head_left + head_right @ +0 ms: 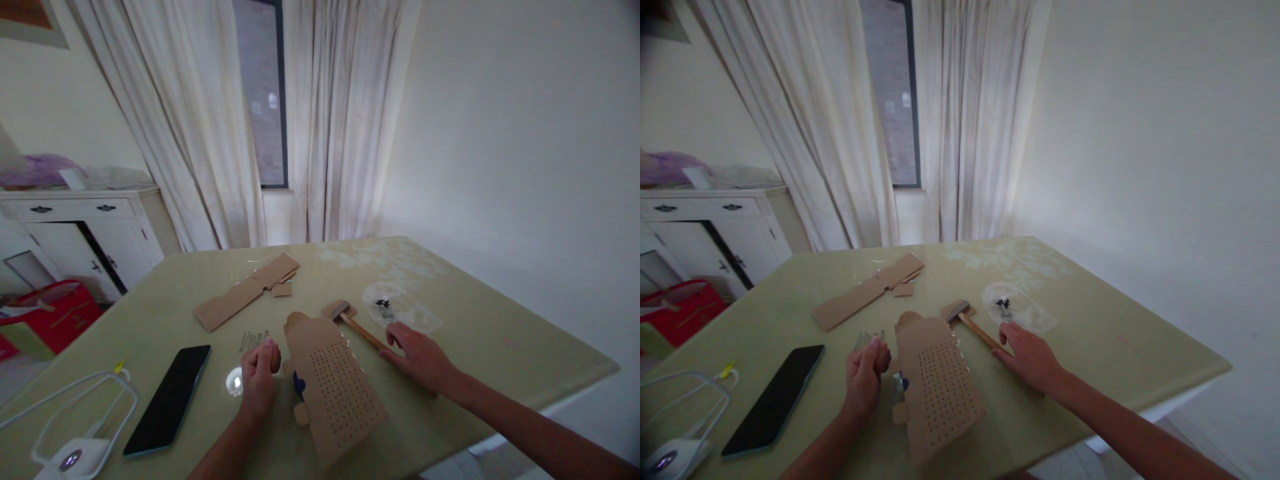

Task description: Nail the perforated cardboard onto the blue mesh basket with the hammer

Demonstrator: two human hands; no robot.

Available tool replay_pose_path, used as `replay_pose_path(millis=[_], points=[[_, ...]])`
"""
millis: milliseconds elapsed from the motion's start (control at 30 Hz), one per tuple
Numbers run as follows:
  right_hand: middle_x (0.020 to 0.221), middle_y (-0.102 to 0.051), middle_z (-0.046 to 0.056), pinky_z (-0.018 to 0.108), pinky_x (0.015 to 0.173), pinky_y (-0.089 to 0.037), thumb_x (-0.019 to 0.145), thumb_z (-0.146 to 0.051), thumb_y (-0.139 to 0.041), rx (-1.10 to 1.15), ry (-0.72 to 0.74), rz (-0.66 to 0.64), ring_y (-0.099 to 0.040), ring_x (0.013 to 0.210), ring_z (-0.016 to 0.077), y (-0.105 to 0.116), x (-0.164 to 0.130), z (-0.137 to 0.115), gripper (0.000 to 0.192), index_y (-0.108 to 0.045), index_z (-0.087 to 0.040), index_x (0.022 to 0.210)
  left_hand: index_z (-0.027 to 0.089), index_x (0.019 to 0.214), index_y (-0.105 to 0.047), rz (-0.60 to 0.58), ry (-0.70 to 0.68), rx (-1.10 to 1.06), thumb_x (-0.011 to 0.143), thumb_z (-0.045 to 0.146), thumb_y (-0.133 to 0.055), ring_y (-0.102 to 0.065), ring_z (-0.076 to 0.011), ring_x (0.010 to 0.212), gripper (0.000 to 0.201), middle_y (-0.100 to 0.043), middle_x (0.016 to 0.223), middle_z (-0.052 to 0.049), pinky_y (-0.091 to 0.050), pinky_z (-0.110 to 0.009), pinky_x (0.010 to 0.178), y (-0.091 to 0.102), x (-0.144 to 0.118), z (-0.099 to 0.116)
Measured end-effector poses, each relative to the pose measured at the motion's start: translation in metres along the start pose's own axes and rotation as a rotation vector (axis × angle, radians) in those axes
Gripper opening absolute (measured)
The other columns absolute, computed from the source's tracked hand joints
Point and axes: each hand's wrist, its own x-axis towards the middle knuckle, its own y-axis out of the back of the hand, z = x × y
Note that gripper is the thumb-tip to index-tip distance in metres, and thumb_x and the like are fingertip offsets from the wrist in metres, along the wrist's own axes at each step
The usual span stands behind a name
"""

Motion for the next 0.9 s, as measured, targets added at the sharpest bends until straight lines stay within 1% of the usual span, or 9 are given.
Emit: replay_pose_path(millis=[100,167,300,433,567,700,900], points=[[0.127,-0.068,0.014,0.042,0.088,-0.05,0.1,-0.047,-0.064,0.025,-0.028,0.039,-0.071,0.11,0.0324,-0.007,-0.003,0.007,0.031,-0.06,-0.022,0.117,0.024,0.052,-0.03,0.006,-0.005,-0.001,0.097,0.062,-0.067,-0.023,-0.014,0.053,0.07,-0.024,0.054,0.005,-0.023,-0.032,0.054,0.0,0.001,-0.003],[0.132,-0.068,0.015,0.043,0.092,-0.052,0.1,-0.047,-0.065,0.046,-0.035,0.031,-0.07,0.116,0.0335,-0.013,-0.004,0.011,0.033,-0.06,-0.023,0.122,0.025,0.051,-0.03,0.017,-0.01,-0.003,0.096,0.065,-0.068,-0.022,-0.0133,0.052,0.071,-0.023,0.053,0.005,-0.022,-0.031,0.052,0.001,0.002,-0.006],[0.123,-0.071,0.013,0.042,0.092,-0.052,0.101,-0.042,-0.064,0.05,-0.005,0.004,-0.07,0.111,0.0314,-0.027,-0.005,0.017,0.023,-0.061,-0.023,0.114,0.025,0.052,-0.029,0.03,-0.018,0.002,0.096,0.069,-0.066,-0.022,-0.0125,0.053,0.072,-0.023,0.053,0.006,-0.023,-0.029,0.051,0.004,0.003,-0.012],[0.116,-0.071,0.013,0.043,0.09,-0.053,0.105,-0.039,-0.059,0.018,0.024,0.055,-0.069,0.106,0.031,-0.039,-0.003,0.016,0.016,-0.059,-0.023,0.107,0.024,0.054,-0.029,0.019,-0.036,-0.01,0.099,0.065,-0.064,-0.023,-0.0118,0.052,0.071,-0.023,0.054,0.006,-0.025,-0.027,0.05,0.004,0.001,-0.013],[0.112,-0.071,0.014,0.044,0.092,-0.053,0.107,-0.037,-0.054,-0.03,0.07,0.109,-0.069,0.104,0.031,-0.049,-0.003,0.015,0.014,-0.058,-0.023,0.106,0.024,0.053,-0.029,0.012,-0.048,-0.028,0.1,0.065,-0.064,-0.024,-0.0116,0.052,0.071,-0.024,0.054,0.006,-0.026,-0.027,0.049,-0.001,-0.003,-0.009],[0.11,-0.072,0.013,0.044,0.092,-0.054,0.108,-0.037,-0.052,-0.062,0.074,0.123,-0.07,0.102,0.0307,-0.053,-0.003,0.016,0.015,-0.057,-0.023,0.108,0.024,0.053,-0.03,0.013,-0.018,-0.024,0.097,0.06,-0.071,-0.024,-0.0113,0.053,0.07,-0.026,0.056,0.006,-0.026,-0.026,0.05,-0.005,-0.008,-0.007],[0.107,-0.074,0.012,0.042,0.088,-0.052,0.105,-0.036,-0.052,-0.052,0.055,0.108,-0.071,0.099,0.0301,-0.051,-0.002,0.015,0.013,-0.057,-0.023,0.105,0.024,0.054,-0.03,0.012,-0.018,-0.085,0.097,0.063,-0.07,-0.023,-0.0113,0.053,0.07,-0.024,0.056,0.007,-0.024,-0.026,0.05,-0.006,-0.011,-0.01]])
